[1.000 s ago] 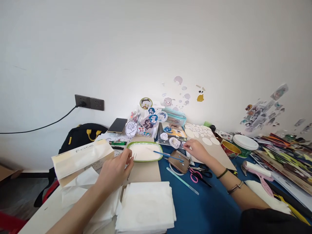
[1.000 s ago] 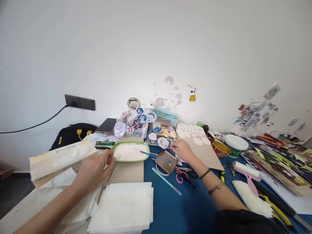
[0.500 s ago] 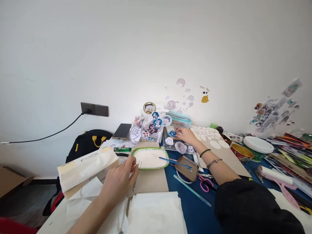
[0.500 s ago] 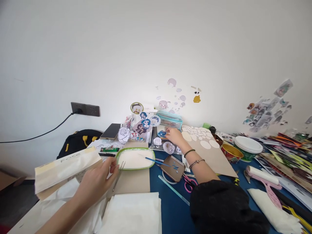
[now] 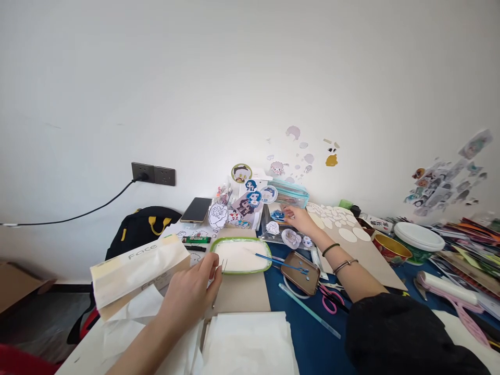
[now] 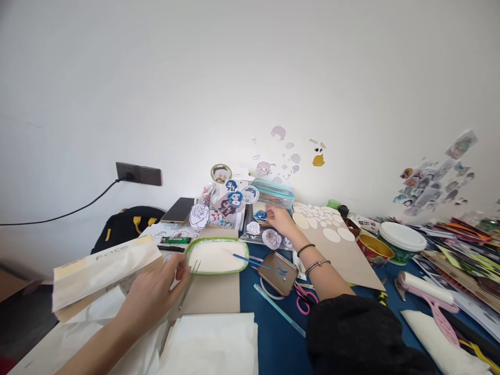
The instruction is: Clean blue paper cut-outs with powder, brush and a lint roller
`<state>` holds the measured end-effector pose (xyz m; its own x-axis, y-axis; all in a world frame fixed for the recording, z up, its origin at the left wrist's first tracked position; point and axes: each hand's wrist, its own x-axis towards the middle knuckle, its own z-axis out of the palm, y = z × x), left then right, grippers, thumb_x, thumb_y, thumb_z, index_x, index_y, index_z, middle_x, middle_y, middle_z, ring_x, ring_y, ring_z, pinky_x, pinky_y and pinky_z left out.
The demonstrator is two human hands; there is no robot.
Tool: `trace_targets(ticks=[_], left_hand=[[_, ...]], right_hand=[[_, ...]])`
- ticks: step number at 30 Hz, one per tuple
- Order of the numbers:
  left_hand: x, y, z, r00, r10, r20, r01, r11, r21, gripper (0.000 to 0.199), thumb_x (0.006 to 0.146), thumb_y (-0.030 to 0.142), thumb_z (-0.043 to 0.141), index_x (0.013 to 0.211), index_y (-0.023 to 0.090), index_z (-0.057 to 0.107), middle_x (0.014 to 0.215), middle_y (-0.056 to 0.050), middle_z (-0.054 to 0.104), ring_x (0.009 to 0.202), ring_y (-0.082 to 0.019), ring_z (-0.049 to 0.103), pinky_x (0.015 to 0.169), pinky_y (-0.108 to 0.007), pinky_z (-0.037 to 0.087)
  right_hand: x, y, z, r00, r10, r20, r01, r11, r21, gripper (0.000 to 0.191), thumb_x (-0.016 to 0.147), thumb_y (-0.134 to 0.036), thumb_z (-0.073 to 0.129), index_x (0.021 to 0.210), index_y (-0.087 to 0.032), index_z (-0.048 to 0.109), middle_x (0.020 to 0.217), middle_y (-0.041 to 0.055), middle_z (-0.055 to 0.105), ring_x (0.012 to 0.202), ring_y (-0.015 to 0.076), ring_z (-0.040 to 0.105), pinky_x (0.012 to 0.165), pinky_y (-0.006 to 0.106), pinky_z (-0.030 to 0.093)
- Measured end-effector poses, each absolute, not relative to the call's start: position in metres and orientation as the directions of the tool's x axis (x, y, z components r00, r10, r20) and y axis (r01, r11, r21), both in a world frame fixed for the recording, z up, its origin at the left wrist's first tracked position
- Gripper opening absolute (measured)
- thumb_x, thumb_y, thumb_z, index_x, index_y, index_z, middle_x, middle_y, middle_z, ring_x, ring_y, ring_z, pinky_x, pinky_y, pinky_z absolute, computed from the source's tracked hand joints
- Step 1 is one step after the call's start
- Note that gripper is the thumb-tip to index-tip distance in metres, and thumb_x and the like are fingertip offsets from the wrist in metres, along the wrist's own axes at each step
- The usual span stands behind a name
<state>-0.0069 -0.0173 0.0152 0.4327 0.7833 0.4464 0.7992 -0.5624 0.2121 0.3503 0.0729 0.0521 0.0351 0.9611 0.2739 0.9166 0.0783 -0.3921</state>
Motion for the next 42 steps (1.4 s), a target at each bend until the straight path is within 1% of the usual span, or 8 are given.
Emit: trace_targets(ticks=[5,11,17,23,28,31,36,42], left_hand=[[-0.007,-0.02,0.021,0.427,0.812,0.397,0.815,-0.536,0.22,0.013,0.092,0.026,0.027,0.08,0.024,0.032,0.065,0.004,0.058,0.05,-0.017,0.058,0.048,-0.024,0.025],[-0.008,-0.019,0.019,0.428,0.805,0.412,0.815,-0.54,0.21,0.013,0.092,0.026,0.028,0.081,0.024,0.033,0.066,0.004,0.058,0.051,-0.017,0.058,0.048,-0.024,0.024],[-0.008,-0.017,0.017,0.434,0.78,0.45,0.807,-0.559,0.191,0.012,0.092,0.026,0.029,0.082,0.023,0.036,0.065,0.004,0.059,0.05,-0.017,0.058,0.047,-0.024,0.023],[-0.006,-0.018,0.016,0.431,0.772,0.468,0.807,-0.562,0.183,0.012,0.092,0.028,0.031,0.084,0.023,0.038,0.064,0.004,0.06,0.048,-0.017,0.057,0.047,-0.024,0.023],[-0.005,-0.019,0.016,0.431,0.786,0.444,0.806,-0.557,0.203,0.01,0.091,0.029,0.033,0.085,0.023,0.038,0.066,0.004,0.061,0.049,-0.016,0.057,0.047,-0.024,0.025],[-0.004,-0.019,0.017,0.436,0.793,0.427,0.804,-0.556,0.212,0.01,0.091,0.029,0.033,0.086,0.023,0.038,0.067,0.004,0.061,0.05,-0.016,0.058,0.047,-0.024,0.026],[-0.004,-0.02,0.015,0.457,0.78,0.427,0.79,-0.577,0.209,0.011,0.092,0.028,0.031,0.085,0.023,0.038,0.068,0.003,0.061,0.052,-0.016,0.058,0.047,-0.024,0.026],[-0.004,-0.02,0.015,0.443,0.786,0.431,0.786,-0.572,0.235,0.012,0.092,0.028,0.029,0.084,0.023,0.037,0.066,0.004,0.06,0.049,-0.015,0.056,0.048,-0.024,0.026]], right_hand=[[0.349,0.073,0.05,0.057,0.964,0.261,0.895,0.067,-0.442,0.024,0.091,-0.03,0.059,0.11,-0.015,0.06,0.108,0.0062,0.062,0.092,0.0181,0.062,0.081,0.038,0.053],[0.353,0.067,0.054,0.087,0.959,0.271,0.867,0.061,-0.494,0.021,0.091,-0.028,0.059,0.107,-0.015,0.061,0.104,0.0053,0.063,0.09,0.0172,0.063,0.081,0.038,0.053],[0.373,0.016,0.053,0.092,0.945,0.315,0.832,0.101,-0.546,0.031,0.079,-0.016,0.066,0.109,-0.016,0.06,0.098,0.0062,0.067,0.09,0.0187,0.063,0.087,0.037,0.05],[0.368,-0.051,0.028,0.002,0.972,0.236,0.798,0.141,-0.586,0.035,0.074,-0.022,0.066,0.109,-0.02,0.062,0.1,0.0052,0.069,0.095,0.0217,0.063,0.086,0.036,0.048],[0.352,-0.065,0.017,-0.036,0.973,0.229,0.764,0.175,-0.621,0.039,0.075,-0.026,0.065,0.114,-0.022,0.06,0.106,0.0047,0.069,0.101,0.0214,0.062,0.087,0.034,0.047],[0.351,-0.065,0.02,0.002,0.96,0.279,0.76,0.18,-0.625,0.033,0.079,-0.029,0.06,0.111,-0.022,0.061,0.106,0.0057,0.069,0.099,0.0216,0.063,0.087,0.035,0.047],[0.36,-0.055,0.036,0.109,0.936,0.336,0.79,0.123,-0.601,0.022,0.079,-0.033,0.059,0.096,-0.019,0.064,0.092,0.0065,0.07,0.087,0.0217,0.064,0.08,0.036,0.049],[0.347,-0.001,0.052,0.252,0.915,0.315,0.834,-0.041,-0.55,0.029,0.077,-0.035,0.063,0.1,-0.018,0.061,0.105,0.0082,0.068,0.095,0.0212,0.064,0.082,0.031,0.048]])
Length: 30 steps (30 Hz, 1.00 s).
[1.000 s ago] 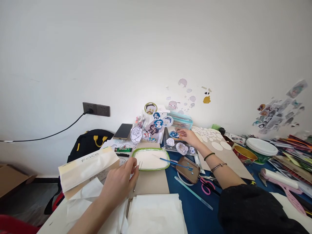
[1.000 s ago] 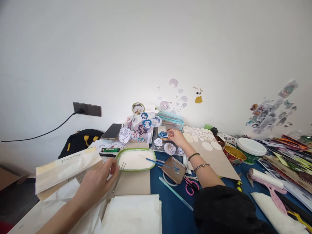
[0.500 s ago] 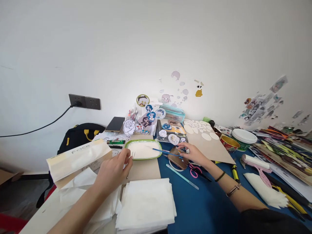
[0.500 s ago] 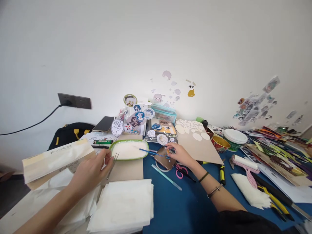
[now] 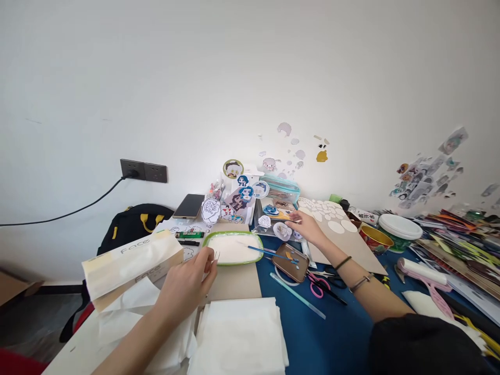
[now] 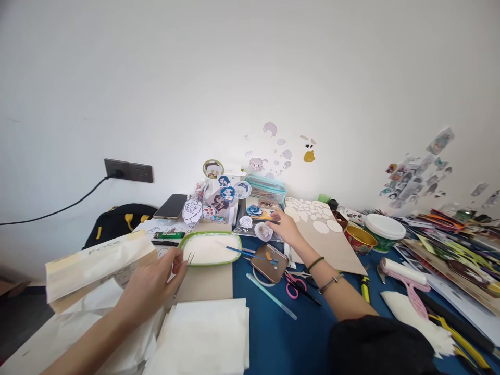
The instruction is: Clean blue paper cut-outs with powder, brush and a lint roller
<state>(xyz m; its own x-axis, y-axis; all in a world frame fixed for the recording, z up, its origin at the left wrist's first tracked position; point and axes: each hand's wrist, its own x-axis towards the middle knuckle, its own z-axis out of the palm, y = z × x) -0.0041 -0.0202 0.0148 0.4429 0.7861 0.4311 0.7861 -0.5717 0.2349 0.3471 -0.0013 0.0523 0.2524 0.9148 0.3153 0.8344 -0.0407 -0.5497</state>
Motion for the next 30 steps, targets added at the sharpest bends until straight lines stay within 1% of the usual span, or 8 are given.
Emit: trace_targets(ticks=[5,8,14,19,23,25,27,30], left_hand=[[-0.005,-0.02,0.016,0.433,0.782,0.448,0.786,-0.571,0.238,0.012,0.092,0.027,0.03,0.083,0.023,0.037,0.066,0.004,0.061,0.048,-0.014,0.057,0.047,-0.024,0.026],[-0.006,-0.019,0.014,0.427,0.769,0.476,0.786,-0.576,0.226,0.011,0.092,0.027,0.031,0.083,0.024,0.036,0.066,0.004,0.061,0.049,-0.016,0.059,0.046,-0.024,0.025],[-0.006,-0.02,0.018,0.448,0.762,0.468,0.784,-0.586,0.204,0.011,0.092,0.025,0.031,0.082,0.024,0.036,0.066,0.003,0.061,0.051,-0.017,0.06,0.047,-0.025,0.026],[-0.007,-0.02,0.018,0.451,0.754,0.478,0.78,-0.593,0.198,0.011,0.092,0.024,0.031,0.082,0.024,0.036,0.066,0.004,0.061,0.048,-0.016,0.058,0.046,-0.025,0.026],[-0.007,-0.018,0.017,0.442,0.766,0.466,0.787,-0.581,0.209,0.012,0.092,0.025,0.031,0.082,0.023,0.036,0.065,0.004,0.061,0.049,-0.016,0.059,0.047,-0.025,0.025],[-0.007,-0.018,0.018,0.435,0.777,0.455,0.791,-0.571,0.219,0.012,0.092,0.025,0.03,0.082,0.023,0.036,0.066,0.003,0.062,0.05,-0.016,0.06,0.047,-0.025,0.025],[-0.007,-0.018,0.019,0.432,0.784,0.445,0.793,-0.566,0.227,0.013,0.092,0.024,0.03,0.082,0.023,0.037,0.067,0.002,0.063,0.051,-0.016,0.061,0.047,-0.025,0.025],[-0.007,-0.019,0.02,0.432,0.789,0.437,0.792,-0.564,0.235,0.013,0.092,0.023,0.03,0.082,0.023,0.038,0.068,0.001,0.064,0.053,-0.017,0.062,0.048,-0.025,0.025]], right_hand=[[0.323,0.044,0.058,0.366,0.887,0.28,0.867,-0.217,-0.448,0.052,0.077,-0.052,0.061,0.111,-0.013,0.057,0.109,0.0149,0.066,0.102,0.0296,0.062,0.083,0.036,0.047],[0.31,0.058,0.061,0.411,0.876,0.251,0.875,-0.303,-0.377,0.06,0.079,-0.059,0.055,0.113,-0.01,0.056,0.108,0.019,0.066,0.104,0.0331,0.062,0.08,0.037,0.047],[0.288,0.069,0.071,0.458,0.86,0.223,0.882,-0.409,-0.233,0.067,0.075,-0.065,0.056,0.114,-0.01,0.055,0.11,0.0219,0.065,0.107,0.0359,0.06,0.081,0.039,0.046],[0.275,0.075,0.075,0.476,0.858,0.192,0.877,-0.449,-0.171,0.077,0.07,-0.065,0.063,0.121,-0.009,0.052,0.113,0.0233,0.063,0.109,0.0374,0.058,0.081,0.041,0.047],[0.272,0.081,0.078,0.516,0.842,0.159,0.855,-0.495,-0.154,0.077,0.071,-0.06,0.067,0.125,-0.009,0.049,0.113,0.0205,0.062,0.109,0.0341,0.058,0.085,0.044,0.047],[0.272,0.083,0.08,0.528,0.838,0.14,0.848,-0.51,-0.145,0.069,0.077,-0.057,0.065,0.126,-0.011,0.049,0.116,0.0166,0.061,0.108,0.0301,0.058,0.087,0.045,0.047],[0.272,0.084,0.081,0.538,0.834,0.125,0.841,-0.522,-0.139,0.058,0.084,-0.052,0.06,0.127,-0.014,0.049,0.117,0.0128,0.059,0.106,0.0262,0.058,0.088,0.046,0.048],[0.273,0.084,0.081,0.547,0.83,0.106,0.835,-0.532,-0.141,0.048,0.089,-0.046,0.057,0.126,-0.016,0.05,0.118,0.0106,0.058,0.103,0.0237,0.059,0.087,0.045,0.049]])
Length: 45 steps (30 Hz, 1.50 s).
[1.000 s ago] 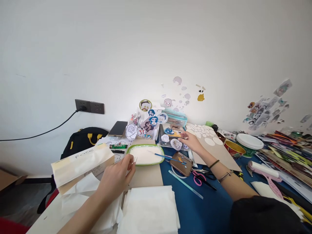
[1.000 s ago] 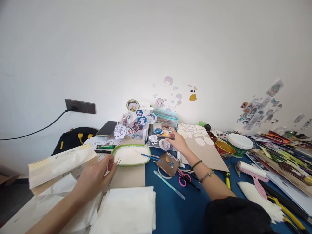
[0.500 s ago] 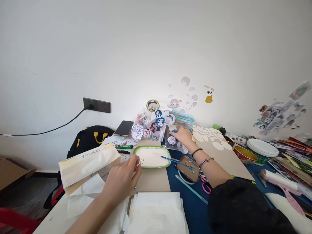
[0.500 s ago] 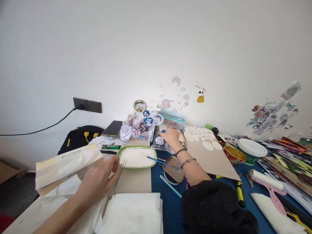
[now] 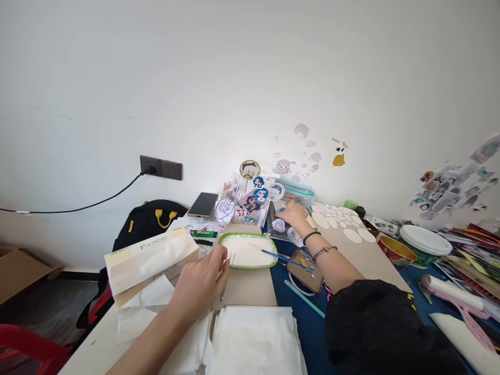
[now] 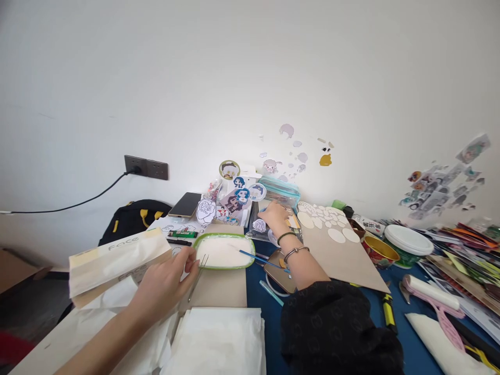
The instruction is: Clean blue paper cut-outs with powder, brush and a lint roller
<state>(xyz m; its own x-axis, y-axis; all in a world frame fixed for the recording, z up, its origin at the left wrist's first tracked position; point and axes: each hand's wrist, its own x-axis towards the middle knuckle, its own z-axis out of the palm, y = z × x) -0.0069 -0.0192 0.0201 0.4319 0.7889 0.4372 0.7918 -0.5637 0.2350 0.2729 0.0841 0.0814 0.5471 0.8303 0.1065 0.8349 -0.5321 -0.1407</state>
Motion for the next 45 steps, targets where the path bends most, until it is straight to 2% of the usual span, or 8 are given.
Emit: trace_targets(ticks=[6,8,13,19,23,30,38,45], left_hand=[[-0.007,-0.02,0.02,0.434,0.78,0.451,0.791,-0.569,0.224,0.012,0.092,0.021,0.031,0.083,0.022,0.04,0.068,0.001,0.064,0.054,-0.017,0.062,0.047,-0.025,0.025],[-0.007,-0.019,0.019,0.433,0.777,0.457,0.792,-0.57,0.218,0.012,0.092,0.021,0.031,0.083,0.022,0.04,0.068,0.001,0.064,0.053,-0.017,0.062,0.047,-0.025,0.024],[-0.008,-0.018,0.018,0.431,0.768,0.474,0.795,-0.572,0.204,0.011,0.092,0.022,0.032,0.084,0.022,0.04,0.069,0.001,0.065,0.054,-0.017,0.061,0.048,-0.025,0.024],[-0.007,-0.019,0.023,0.408,0.795,0.448,0.816,-0.538,0.212,0.013,0.091,0.026,0.033,0.087,0.021,0.044,0.071,0.0,0.066,0.057,-0.017,0.062,0.048,-0.025,0.026],[-0.008,-0.017,0.028,0.359,0.829,0.428,0.841,-0.486,0.236,0.015,0.09,0.03,0.034,0.092,0.02,0.045,0.073,-0.001,0.066,0.06,-0.018,0.062,0.049,-0.025,0.028],[-0.008,-0.015,0.03,0.292,0.861,0.415,0.872,-0.419,0.255,0.016,0.088,0.033,0.036,0.093,0.02,0.045,0.072,-0.001,0.062,0.062,-0.019,0.061,0.052,-0.024,0.031],[-0.007,-0.015,0.031,0.288,0.869,0.403,0.876,-0.409,0.256,0.016,0.086,0.032,0.039,0.093,0.02,0.047,0.067,0.0,0.06,0.059,-0.018,0.059,0.052,-0.024,0.032],[-0.008,-0.01,0.027,0.276,0.869,0.411,0.872,-0.406,0.272,0.016,0.085,0.034,0.039,0.092,0.021,0.045,0.068,0.0,0.058,0.058,-0.018,0.057,0.051,-0.024,0.032]], right_hand=[[0.279,0.084,0.084,0.529,0.844,0.088,0.844,-0.513,-0.157,0.044,0.09,-0.045,0.056,0.123,-0.017,0.052,0.117,0.01,0.059,0.101,0.0223,0.06,0.085,0.042,0.05],[0.282,0.081,0.088,0.51,0.854,0.097,0.855,-0.492,-0.163,0.051,0.087,-0.047,0.059,0.125,-0.015,0.051,0.116,0.0114,0.06,0.1,0.0234,0.061,0.083,0.041,0.05],[0.289,0.048,0.102,0.405,0.9,0.16,0.909,-0.376,-0.181,0.072,0.072,-0.055,0.066,0.124,-0.007,0.048,0.109,0.0203,0.064,0.098,0.0336,0.062,0.072,0.035,0.048],[0.305,-0.042,0.108,0.299,0.943,0.147,0.945,-0.271,-0.184,0.066,0.072,-0.051,0.064,0.123,-0.014,0.046,0.102,0.0149,0.068,0.092,0.033,0.064,0.067,0.032,0.044],[0.313,-0.112,0.092,0.224,0.97,0.09,0.951,-0.198,-0.236,0.06,0.072,-0.051,0.066,0.12,-0.021,0.048,0.106,0.0117,0.068,0.092,0.0308,0.065,0.069,0.032,0.046],[0.294,-0.197,0.038,0.105,0.994,-0.041,0.933,-0.112,-0.342,0.061,0.066,-0.043,0.07,0.121,-0.024,0.052,0.116,0.013,0.063,0.107,0.0346,0.059,0.087,0.042,0.047],[0.282,-0.211,0.016,0.098,0.994,-0.053,0.911,-0.111,-0.398,0.064,0.07,-0.04,0.068,0.128,-0.02,0.048,0.128,0.0138,0.055,0.121,0.0338,0.048,0.099,0.045,0.041],[0.285,-0.218,0.007,0.169,0.985,-0.031,0.832,-0.159,-0.531,0.061,0.075,-0.046,0.066,0.129,-0.023,0.046,0.126,0.0106,0.053,0.117,0.0284,0.05,0.097,0.043,0.044]])
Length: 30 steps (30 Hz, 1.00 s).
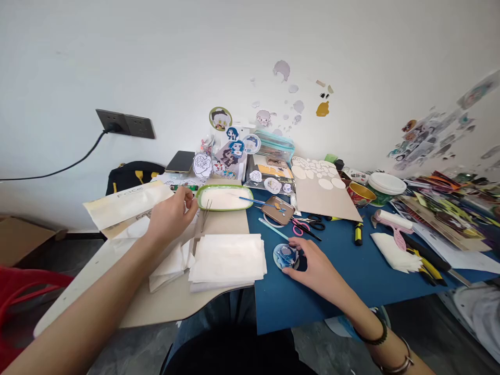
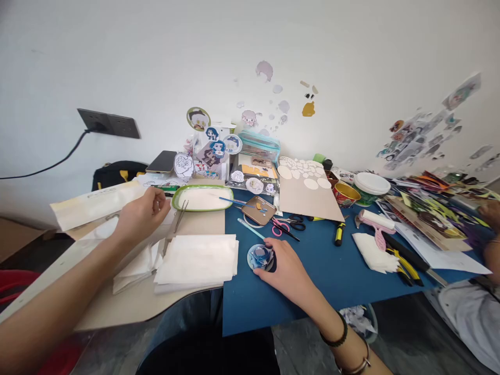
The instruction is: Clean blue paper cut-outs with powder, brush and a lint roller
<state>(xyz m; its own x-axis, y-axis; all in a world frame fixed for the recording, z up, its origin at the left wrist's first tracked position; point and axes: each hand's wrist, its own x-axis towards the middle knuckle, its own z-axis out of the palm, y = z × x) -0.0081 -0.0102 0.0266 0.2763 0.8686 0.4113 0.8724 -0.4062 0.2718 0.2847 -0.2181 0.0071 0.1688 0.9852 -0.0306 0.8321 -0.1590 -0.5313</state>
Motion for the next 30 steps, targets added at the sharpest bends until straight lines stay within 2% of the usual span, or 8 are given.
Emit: trace_targets(ticks=[5,11,30], left_hand=[[-0.0066,-0.0078,0.023,0.278,0.868,0.411,0.875,-0.406,0.265,0.015,0.084,0.034,0.04,0.09,0.022,0.044,0.064,0.0,0.055,0.055,-0.018,0.054,0.049,-0.025,0.03],[-0.0052,-0.0102,0.0226,0.293,0.858,0.421,0.866,-0.425,0.263,0.015,0.085,0.034,0.039,0.09,0.021,0.044,0.065,0.0,0.055,0.055,-0.018,0.053,0.049,-0.025,0.03],[-0.0058,-0.0099,0.0209,0.306,0.848,0.433,0.855,-0.445,0.267,0.014,0.085,0.034,0.04,0.091,0.022,0.045,0.068,-0.001,0.06,0.059,-0.02,0.059,0.05,-0.026,0.031]], right_hand=[[0.2806,-0.2223,0.007,0.218,0.976,-0.017,0.815,-0.191,-0.547,0.058,0.077,-0.044,0.065,0.128,-0.024,0.046,0.123,0.0083,0.053,0.114,0.0252,0.051,0.096,0.041,0.044],[0.2771,-0.2229,0.0065,0.228,0.974,-0.014,0.826,-0.201,-0.526,0.06,0.075,-0.045,0.067,0.129,-0.025,0.046,0.125,0.008,0.053,0.116,0.0263,0.05,0.096,0.042,0.044],[0.2786,-0.2257,0.005,0.226,0.974,-0.032,0.837,-0.21,-0.506,0.061,0.077,-0.043,0.066,0.132,-0.025,0.044,0.129,0.0071,0.051,0.119,0.0247,0.049,0.099,0.041,0.044]])
